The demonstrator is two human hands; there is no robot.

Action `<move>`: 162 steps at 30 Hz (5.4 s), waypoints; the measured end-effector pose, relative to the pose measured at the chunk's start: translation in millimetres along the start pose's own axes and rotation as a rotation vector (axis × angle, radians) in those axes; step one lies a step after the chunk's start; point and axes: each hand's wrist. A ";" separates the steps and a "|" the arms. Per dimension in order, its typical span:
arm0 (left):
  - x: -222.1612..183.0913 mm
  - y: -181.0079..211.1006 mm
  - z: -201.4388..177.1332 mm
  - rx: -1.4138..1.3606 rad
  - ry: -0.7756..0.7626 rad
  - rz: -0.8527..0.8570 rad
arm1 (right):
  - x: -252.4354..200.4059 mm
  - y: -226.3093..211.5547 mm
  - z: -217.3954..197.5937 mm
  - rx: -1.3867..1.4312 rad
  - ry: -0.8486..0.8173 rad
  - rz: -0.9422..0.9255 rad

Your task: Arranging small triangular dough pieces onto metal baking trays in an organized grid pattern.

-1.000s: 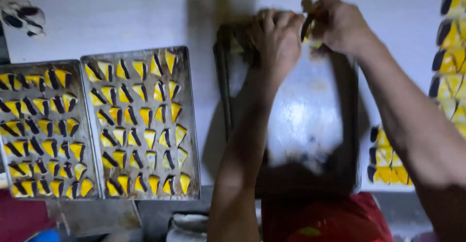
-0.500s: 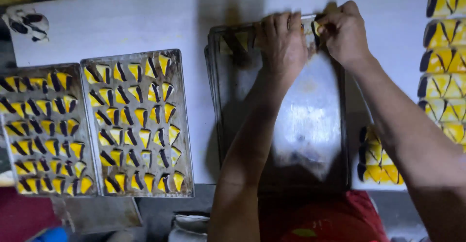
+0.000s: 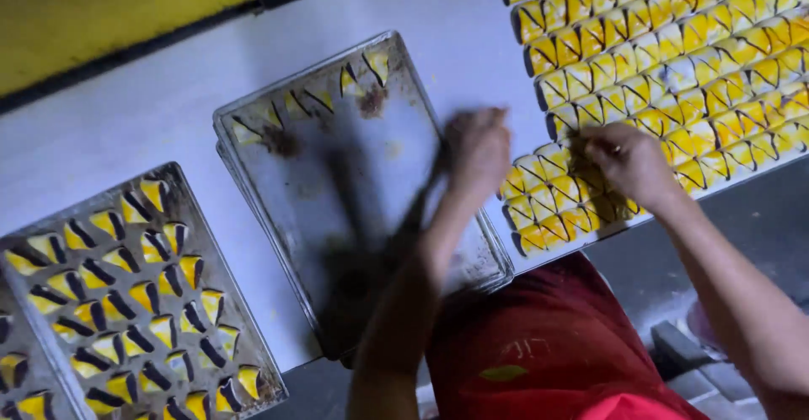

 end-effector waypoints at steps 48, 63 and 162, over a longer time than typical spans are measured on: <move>-140.6 -250.0 -145.5 0.139 0.507 -0.433 | 186.7 -284.8 277.9 -0.036 -0.381 -0.140; -115.9 -196.9 -137.4 0.393 0.376 -0.370 | 171.8 -264.3 224.4 0.058 -0.463 -0.119; -176.7 -192.3 -123.6 0.369 0.406 -0.395 | 125.2 -284.7 224.7 -0.180 -0.569 -0.139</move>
Point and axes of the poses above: each hand's wrist, its own x-axis towards the middle knuckle, its own z-axis out of the palm, y = z × x, and after that the axes turned 4 degrees about z, right-handed
